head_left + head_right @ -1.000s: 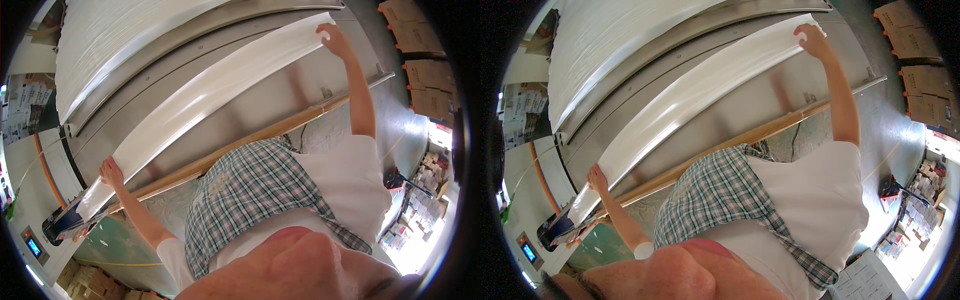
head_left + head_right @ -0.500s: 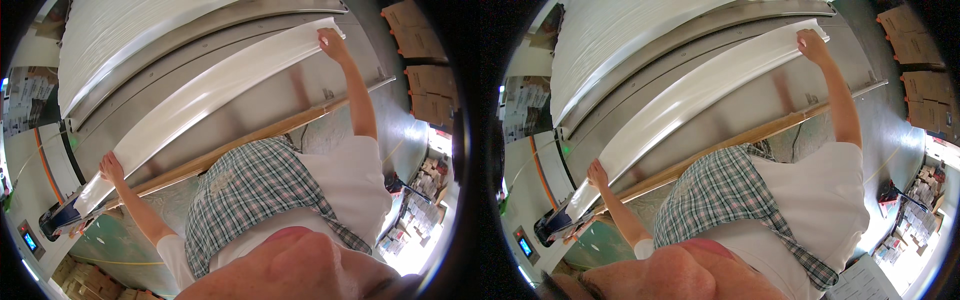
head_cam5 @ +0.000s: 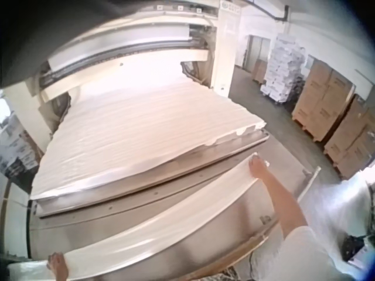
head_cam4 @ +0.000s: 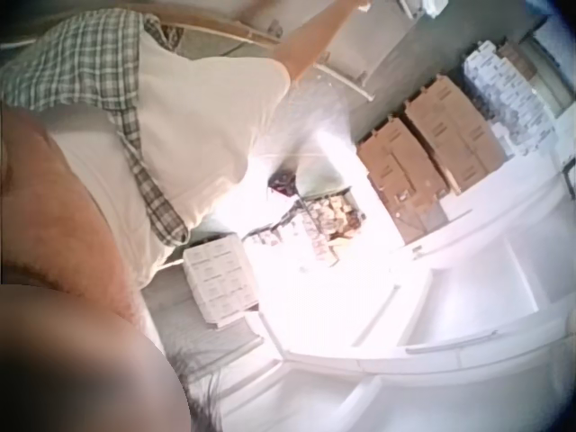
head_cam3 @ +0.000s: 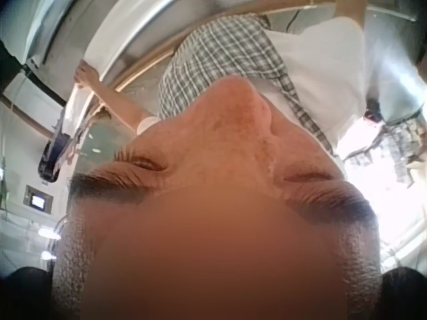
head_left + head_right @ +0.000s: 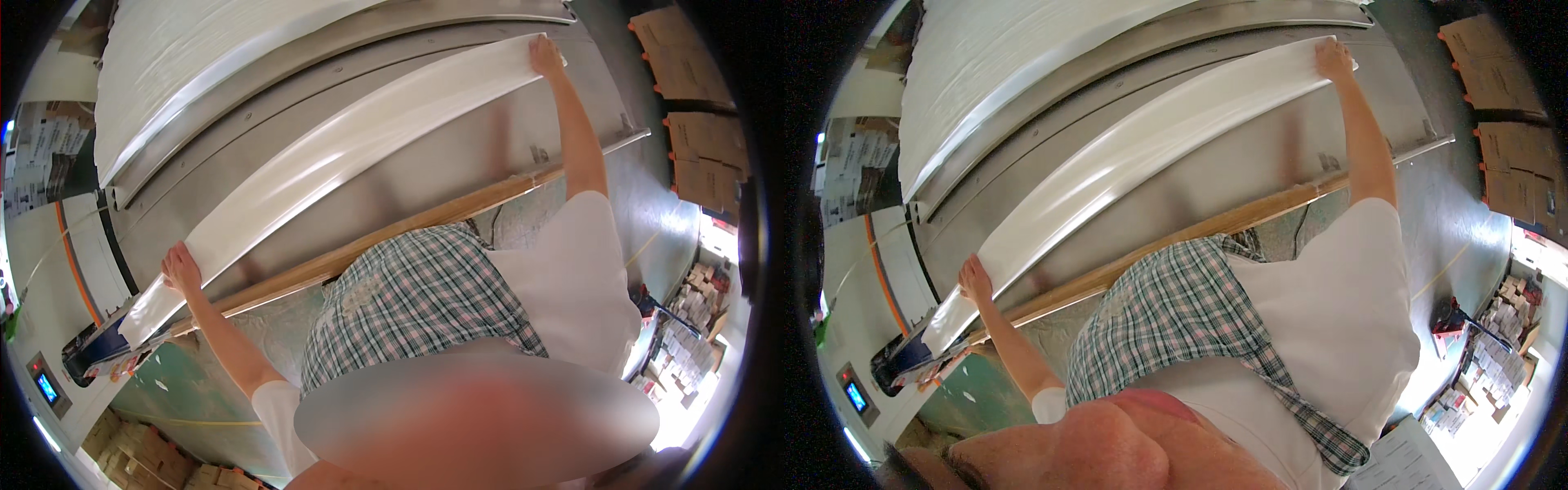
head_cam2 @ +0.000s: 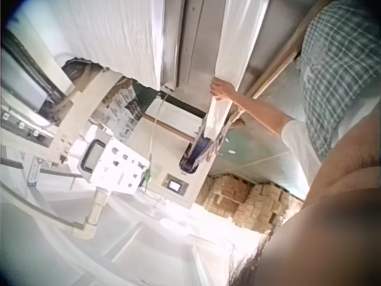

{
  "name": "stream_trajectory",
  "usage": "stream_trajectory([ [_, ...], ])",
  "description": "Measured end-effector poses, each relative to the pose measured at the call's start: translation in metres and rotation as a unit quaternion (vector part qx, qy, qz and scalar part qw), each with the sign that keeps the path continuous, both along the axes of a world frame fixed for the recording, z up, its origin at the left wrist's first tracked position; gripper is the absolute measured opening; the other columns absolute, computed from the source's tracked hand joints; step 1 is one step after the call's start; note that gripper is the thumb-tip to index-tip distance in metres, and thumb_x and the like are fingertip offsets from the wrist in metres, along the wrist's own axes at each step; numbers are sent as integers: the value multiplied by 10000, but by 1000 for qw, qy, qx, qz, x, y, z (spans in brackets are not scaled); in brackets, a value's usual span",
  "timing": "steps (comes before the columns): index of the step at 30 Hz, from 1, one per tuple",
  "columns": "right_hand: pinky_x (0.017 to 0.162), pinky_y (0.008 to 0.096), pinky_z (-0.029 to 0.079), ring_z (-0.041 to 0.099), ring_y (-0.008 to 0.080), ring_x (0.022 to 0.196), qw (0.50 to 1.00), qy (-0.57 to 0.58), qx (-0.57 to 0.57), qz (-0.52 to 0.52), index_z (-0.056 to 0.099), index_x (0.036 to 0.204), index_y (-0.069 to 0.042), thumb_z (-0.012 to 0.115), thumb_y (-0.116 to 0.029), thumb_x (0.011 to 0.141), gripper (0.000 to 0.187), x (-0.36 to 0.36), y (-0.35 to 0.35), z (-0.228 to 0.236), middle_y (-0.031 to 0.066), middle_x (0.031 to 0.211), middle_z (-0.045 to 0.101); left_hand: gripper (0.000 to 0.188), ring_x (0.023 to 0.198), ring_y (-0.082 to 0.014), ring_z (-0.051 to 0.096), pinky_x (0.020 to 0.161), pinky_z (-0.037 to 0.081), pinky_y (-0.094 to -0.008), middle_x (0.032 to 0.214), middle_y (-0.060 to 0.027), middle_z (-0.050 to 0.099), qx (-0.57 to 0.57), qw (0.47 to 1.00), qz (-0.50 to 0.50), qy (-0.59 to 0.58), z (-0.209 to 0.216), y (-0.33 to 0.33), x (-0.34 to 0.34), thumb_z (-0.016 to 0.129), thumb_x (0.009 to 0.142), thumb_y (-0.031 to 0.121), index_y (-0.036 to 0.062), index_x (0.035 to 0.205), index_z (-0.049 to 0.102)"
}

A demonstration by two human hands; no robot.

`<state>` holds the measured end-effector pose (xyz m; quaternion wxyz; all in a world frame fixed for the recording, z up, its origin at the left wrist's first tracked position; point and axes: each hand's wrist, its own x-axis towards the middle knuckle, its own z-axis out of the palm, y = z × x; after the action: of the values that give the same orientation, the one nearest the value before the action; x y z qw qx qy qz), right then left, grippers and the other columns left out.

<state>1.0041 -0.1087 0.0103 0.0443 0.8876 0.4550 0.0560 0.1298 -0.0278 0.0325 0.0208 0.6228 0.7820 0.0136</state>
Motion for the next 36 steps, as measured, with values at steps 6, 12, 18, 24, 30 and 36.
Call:
stream_trajectory([
  [6, 939, 409, 353, 479, 299, 1105, 979, 172, 104, 34, 466, 1207, -67, 406, -417, 876, 485, 55, -2, -4, 172, 1186, 508, 539, 1237, -277, 296, 944, 172, -606, 1280, -37, 433, -27, 999, 4, 26, -11, 5, -10, 253, 868, 565, 195, 1178, 493],
  [12, 864, 302, 402, 514, 164, 970, 863, 493, -107, 31, 526, 1167, -135, 569, -372, 819, 424, -9, -14, 34, 84, 1079, 561, 481, 1291, -264, 225, 966, 181, -583, 1347, -86, 356, 47, 994, 43, 92, -10, -12, -77, 356, 878, 481, 172, 1231, 462],
  [18, 811, 331, 439, 501, 192, 976, 789, 578, -202, 53, 511, 1185, -200, 690, -356, 714, 528, -111, -13, 61, 72, 1051, 540, 395, 1227, -312, 333, 937, 337, -422, 1343, -132, 347, 226, 972, -57, -21, -19, -56, -80, 483, 867, 312, 112, 1207, 476],
  [24, 731, 338, 474, 529, 191, 902, 752, 483, -405, 194, 473, 1208, -145, 713, -377, 671, 633, -238, 35, 67, 85, 1031, 549, 401, 1229, -219, 337, 969, 260, -388, 1322, -73, 384, 289, 864, -23, -412, -35, -80, -59, 505, 861, 207, 98, 1242, 438],
  [30, 557, 272, 456, 551, 133, 699, 693, 561, -394, 224, 448, 1184, -46, 695, -477, 666, 718, -331, 36, 59, 65, 919, 579, 322, 1263, -205, 311, 1035, 156, -462, 1327, -85, 396, 216, 976, 2, 13, 4, -69, -27, 501, 855, 327, 211, 1153, 536],
  [36, 526, 267, 471, 561, 144, 650, 669, 575, -381, 275, 469, 1107, -3, 630, -454, 748, 598, -438, 45, 72, 85, 867, 566, 232, 1198, -263, 402, 1024, 159, -525, 1164, -95, 545, 347, 936, 9, -61, 22, -79, -23, 565, 782, 333, 157, 898, 660],
])
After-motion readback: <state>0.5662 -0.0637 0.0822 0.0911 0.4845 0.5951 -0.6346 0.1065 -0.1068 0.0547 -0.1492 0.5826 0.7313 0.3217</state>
